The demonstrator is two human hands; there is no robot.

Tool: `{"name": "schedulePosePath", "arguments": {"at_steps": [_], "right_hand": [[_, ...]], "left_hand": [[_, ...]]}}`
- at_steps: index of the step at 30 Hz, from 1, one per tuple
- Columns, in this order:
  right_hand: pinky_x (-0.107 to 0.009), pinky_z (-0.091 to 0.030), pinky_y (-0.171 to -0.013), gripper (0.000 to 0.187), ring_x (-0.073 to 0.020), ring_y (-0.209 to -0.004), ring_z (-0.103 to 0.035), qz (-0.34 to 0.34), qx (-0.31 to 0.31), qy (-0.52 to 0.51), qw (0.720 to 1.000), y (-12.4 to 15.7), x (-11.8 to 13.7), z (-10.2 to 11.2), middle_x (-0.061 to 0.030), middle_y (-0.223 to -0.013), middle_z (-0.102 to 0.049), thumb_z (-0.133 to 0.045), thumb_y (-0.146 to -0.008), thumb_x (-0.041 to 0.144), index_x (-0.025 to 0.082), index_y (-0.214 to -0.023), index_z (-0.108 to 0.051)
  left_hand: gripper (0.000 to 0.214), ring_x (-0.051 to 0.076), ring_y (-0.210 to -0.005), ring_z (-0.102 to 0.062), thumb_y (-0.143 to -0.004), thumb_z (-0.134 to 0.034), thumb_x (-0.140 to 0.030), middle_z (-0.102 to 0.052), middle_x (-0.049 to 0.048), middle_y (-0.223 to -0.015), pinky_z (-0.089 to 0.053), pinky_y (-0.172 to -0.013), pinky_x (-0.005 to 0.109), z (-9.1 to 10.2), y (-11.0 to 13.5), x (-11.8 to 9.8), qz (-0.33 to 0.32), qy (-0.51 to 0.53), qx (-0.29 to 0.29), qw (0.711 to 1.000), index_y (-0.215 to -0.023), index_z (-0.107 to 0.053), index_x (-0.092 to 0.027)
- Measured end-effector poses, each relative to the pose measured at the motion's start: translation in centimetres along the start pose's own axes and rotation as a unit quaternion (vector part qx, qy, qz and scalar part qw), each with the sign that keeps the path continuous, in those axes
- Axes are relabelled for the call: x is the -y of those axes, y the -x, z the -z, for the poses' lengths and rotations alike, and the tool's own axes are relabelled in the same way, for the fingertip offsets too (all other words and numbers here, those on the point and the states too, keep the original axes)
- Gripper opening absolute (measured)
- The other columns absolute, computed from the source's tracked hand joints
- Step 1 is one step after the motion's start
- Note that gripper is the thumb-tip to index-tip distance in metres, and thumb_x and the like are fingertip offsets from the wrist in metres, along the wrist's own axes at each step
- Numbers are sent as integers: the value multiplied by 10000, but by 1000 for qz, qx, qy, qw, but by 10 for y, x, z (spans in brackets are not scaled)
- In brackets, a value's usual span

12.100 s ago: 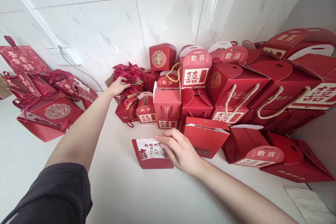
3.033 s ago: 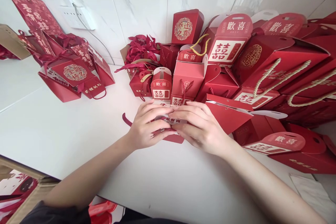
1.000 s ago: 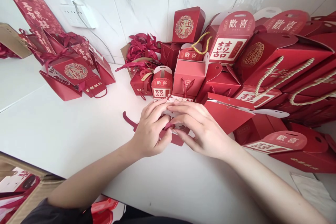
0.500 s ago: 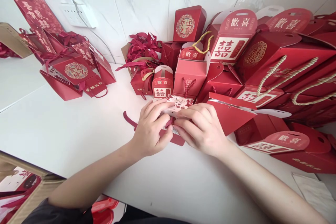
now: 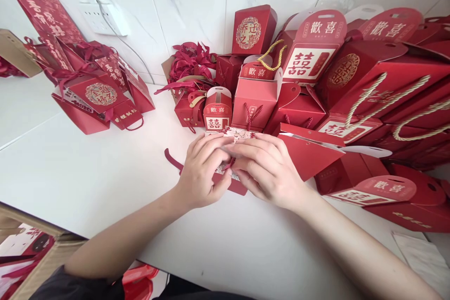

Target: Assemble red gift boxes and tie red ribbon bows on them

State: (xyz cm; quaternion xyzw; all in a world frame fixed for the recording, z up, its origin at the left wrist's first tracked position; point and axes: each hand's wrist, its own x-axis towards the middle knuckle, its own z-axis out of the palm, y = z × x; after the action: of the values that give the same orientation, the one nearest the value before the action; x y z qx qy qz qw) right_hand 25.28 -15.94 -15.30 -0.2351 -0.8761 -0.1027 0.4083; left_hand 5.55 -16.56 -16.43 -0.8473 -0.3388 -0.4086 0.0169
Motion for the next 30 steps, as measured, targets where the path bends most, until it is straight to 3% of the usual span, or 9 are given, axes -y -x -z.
{"name": "schedulePosePath", "arguments": {"at_steps": [4,9,13,19,25,30], "right_hand": [[-493,-343,-1139,48,-259,-1338,-450,-60,31,-84,994,-1,-3,4,-92,-1348,-588,-616,-889,227,198,-921,-635],[-528,-306,-1157,51,-260,-1370,-412,-93,56,-127,986,-1,-4,5,-75,-1405,-542,-605,-897,247,221,-932,-632],[-541,-290,-1161,46,-257,-1366,-418,-101,51,-122,986,0,-3,3,-75,-1394,-555,-595,-901,237,222,-934,-623],[-548,-275,-1166,41,-264,-1409,-354,-107,63,-154,980,0,-7,6,-80,-1446,-498,-606,-891,217,215,-915,-641],[-572,-290,-1152,51,-282,-1436,-299,-88,91,-188,974,-2,-9,11,-78,-1508,-419,-621,-885,217,216,-909,-666],[-566,-280,-1160,65,-275,-1435,-304,-74,103,-193,973,-4,-10,13,-78,-1505,-427,-615,-897,250,218,-913,-669]], "left_hand": [[321,272,-1209,-528,-776,-600,-159,-615,89,-1193,-386,-1080,501,0,-2,1,-19,19,-16,1000,-1089,-551,-208],[122,272,-1176,-550,-766,-611,-198,-629,69,-1172,-377,-1081,507,0,-3,5,-32,8,-14,999,-884,-589,-221],[77,260,-1167,-558,-773,-607,-206,-638,65,-1169,-391,-1070,490,-1,-3,8,-29,10,-25,999,-843,-580,-221],[260,277,-1234,-516,-802,-507,-167,-611,91,-1251,-323,-1114,540,4,-3,9,-29,63,15,997,-1047,-580,-212],[187,263,-1230,-511,-796,-473,-143,-596,72,-1287,-380,-1078,508,13,-8,17,-64,148,75,984,-907,-595,-232],[35,263,-1200,-523,-832,-621,-252,-613,82,-1259,-421,-1043,481,14,-12,24,-87,152,85,981,-862,-624,-235]]}}
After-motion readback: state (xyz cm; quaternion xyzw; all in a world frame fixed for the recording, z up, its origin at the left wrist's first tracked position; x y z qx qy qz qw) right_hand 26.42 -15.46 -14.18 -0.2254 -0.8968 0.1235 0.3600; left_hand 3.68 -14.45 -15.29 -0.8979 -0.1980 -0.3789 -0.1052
